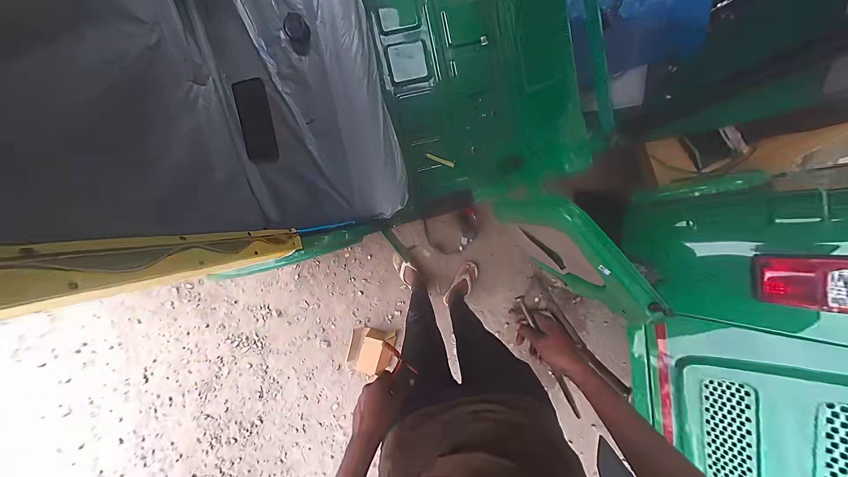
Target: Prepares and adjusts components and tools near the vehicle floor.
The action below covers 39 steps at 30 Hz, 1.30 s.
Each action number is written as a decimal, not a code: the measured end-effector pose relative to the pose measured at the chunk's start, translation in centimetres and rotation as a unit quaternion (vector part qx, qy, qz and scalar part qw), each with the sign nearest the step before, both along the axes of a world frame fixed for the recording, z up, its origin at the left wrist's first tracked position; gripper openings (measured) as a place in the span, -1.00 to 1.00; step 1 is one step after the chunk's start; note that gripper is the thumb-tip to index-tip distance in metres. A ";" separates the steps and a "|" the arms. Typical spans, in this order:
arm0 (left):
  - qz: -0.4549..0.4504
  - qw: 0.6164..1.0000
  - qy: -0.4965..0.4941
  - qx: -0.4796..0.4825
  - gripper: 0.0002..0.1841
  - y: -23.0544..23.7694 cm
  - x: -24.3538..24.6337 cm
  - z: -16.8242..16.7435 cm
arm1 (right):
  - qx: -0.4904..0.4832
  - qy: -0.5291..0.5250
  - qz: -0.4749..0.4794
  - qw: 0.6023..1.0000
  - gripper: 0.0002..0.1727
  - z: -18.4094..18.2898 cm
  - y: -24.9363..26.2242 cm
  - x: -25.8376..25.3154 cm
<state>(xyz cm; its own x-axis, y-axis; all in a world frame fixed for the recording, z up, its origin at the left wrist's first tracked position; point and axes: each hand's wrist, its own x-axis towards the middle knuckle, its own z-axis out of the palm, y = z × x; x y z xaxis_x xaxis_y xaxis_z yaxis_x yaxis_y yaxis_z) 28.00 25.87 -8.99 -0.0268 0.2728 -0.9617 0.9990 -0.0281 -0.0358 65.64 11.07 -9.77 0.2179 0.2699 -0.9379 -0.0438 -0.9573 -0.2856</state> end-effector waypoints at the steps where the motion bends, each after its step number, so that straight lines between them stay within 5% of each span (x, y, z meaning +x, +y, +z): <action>1: -0.004 1.000 0.013 -0.024 -0.35 0.1 0.8 -1.5 | 0.012 0.013 -0.022 1.000 -0.71 -5.4 2.9 -1.7; 5: -0.029 0.998 0.036 -0.049 -0.22 0.3 0.5 -2.8 | 0.077 -0.084 0.109 0.988 -0.63 -22.0 17.8 -4.2; 10: -0.099 0.995 0.017 0.020 -0.38 3.2 -1.0 -2.9 | 0.137 -0.246 0.177 0.943 -0.63 -34.2 33.8 -1.9; 16: -0.082 0.988 0.057 -0.115 -0.57 9.0 3.3 -2.7 | 0.178 -0.282 0.223 0.916 -0.58 -38.4 39.9 0.4; 19: -0.065 0.995 -0.070 0.027 -0.63 5.3 -0.3 -4.0 | 0.209 -0.325 0.249 0.888 -0.57 -38.0 40.5 1.6; 22: -0.040 0.974 -0.171 0.145 -0.65 2.5 -0.6 -5.8 | 0.291 -0.251 0.192 0.903 -0.65 -34.1 35.3 0.2; 24: -0.036 0.966 -0.191 0.169 -0.63 1.6 1.8 -8.2 | 0.343 -0.025 0.111 0.932 -0.64 -30.2 28.2 -1.6; 26: -0.024 0.983 -0.168 0.075 -0.60 1.8 5.2 -11.2 | 0.320 0.254 0.093 0.908 -0.43 -26.5 20.0 -3.3; 28: -0.026 0.978 -0.207 -0.002 -0.64 2.0 7.8 -15.4 | 0.270 0.388 0.110 0.874 -0.34 -24.3 12.7 -4.9; 32: -0.147 0.948 -0.261 -0.112 -0.66 1.4 11.6 -22.1 | 0.238 0.336 -0.010 0.911 -0.62 -27.0 2.1 -8.1; 35: -0.230 0.922 -0.311 -0.033 -0.70 0.8 11.3 -28.5 | 0.237 0.247 -0.141 0.929 -0.66 -28.9 -1.6 -9.7; 37: -0.191 0.922 -0.335 0.044 -0.67 1.9 10.2 -35.2 | 0.245 0.119 -0.096 0.957 -0.68 -30.9 -2.4 -9.6; 39: -0.194 0.925 -0.317 0.075 -0.62 3.9 10.1 -43.0 | 0.204 0.009 0.115 0.972 -0.59 -32.4 -2.3 -7.8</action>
<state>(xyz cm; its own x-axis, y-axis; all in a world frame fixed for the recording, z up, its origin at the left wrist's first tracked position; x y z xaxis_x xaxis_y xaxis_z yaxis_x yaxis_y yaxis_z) 38.10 29.79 -52.01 0.6581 0.2746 -0.7011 0.7361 -0.4304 0.5224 57.82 8.77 -42.13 0.0923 0.6598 -0.7458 0.1485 -0.7497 -0.6449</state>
